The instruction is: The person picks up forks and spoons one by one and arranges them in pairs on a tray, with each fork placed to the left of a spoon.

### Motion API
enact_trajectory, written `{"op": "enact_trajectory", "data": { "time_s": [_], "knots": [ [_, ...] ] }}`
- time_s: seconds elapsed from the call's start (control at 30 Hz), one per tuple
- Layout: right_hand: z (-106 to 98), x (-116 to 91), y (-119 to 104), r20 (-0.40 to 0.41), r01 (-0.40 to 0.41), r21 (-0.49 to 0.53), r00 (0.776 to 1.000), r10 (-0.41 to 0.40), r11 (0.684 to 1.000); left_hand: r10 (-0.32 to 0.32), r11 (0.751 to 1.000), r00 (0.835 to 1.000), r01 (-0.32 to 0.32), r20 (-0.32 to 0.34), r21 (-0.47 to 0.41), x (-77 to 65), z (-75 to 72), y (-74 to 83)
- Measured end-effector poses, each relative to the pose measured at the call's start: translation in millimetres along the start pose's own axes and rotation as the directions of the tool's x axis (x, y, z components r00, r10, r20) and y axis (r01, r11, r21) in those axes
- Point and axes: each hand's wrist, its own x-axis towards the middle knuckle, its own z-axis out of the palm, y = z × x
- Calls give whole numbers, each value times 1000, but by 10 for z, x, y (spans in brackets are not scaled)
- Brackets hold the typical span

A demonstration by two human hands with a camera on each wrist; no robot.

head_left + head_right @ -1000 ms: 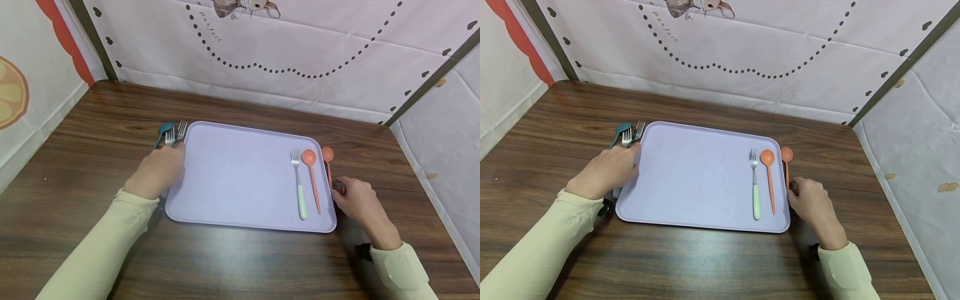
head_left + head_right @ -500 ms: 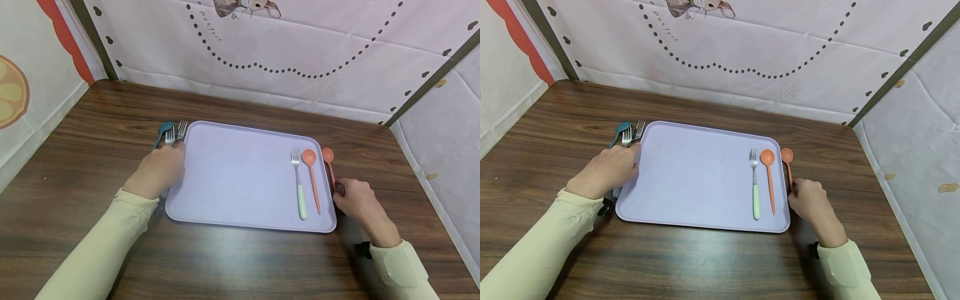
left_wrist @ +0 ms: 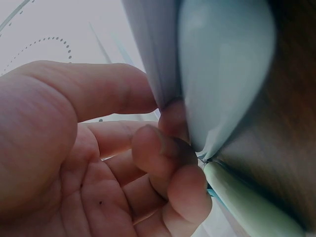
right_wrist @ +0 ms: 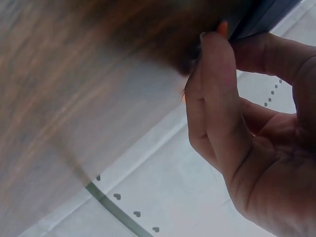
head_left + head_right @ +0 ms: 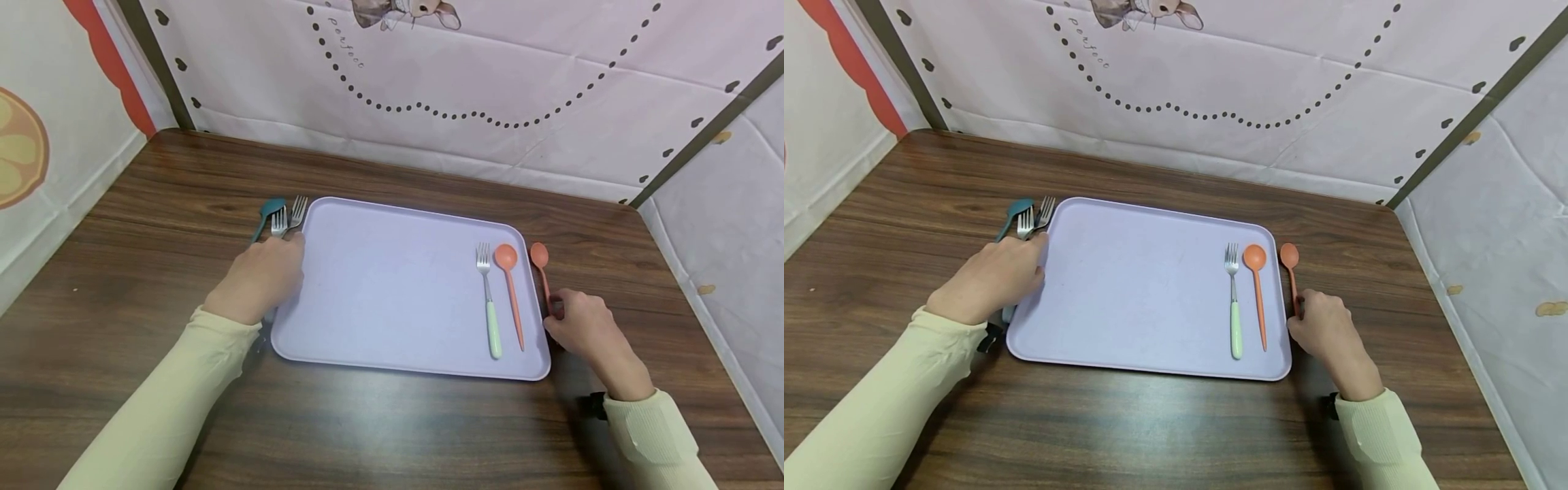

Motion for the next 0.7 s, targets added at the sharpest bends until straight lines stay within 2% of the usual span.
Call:
{"op": "enact_trajectory", "data": {
  "time_s": [0.2,0.5,0.7],
  "knots": [
    [-11,5,17,55,-52,24,997,51,998,-2,1000,1000,2,-5,0,-1,3,0],
    [-11,-9,74,40,-67,29,997,66,997,2,1000,1000,-2,-17,3,-4,1,-3],
    [-10,-12,84,33,-66,33,997,65,997,-3,1000,1000,3,-1,4,2,0,-4]
  ]
}}
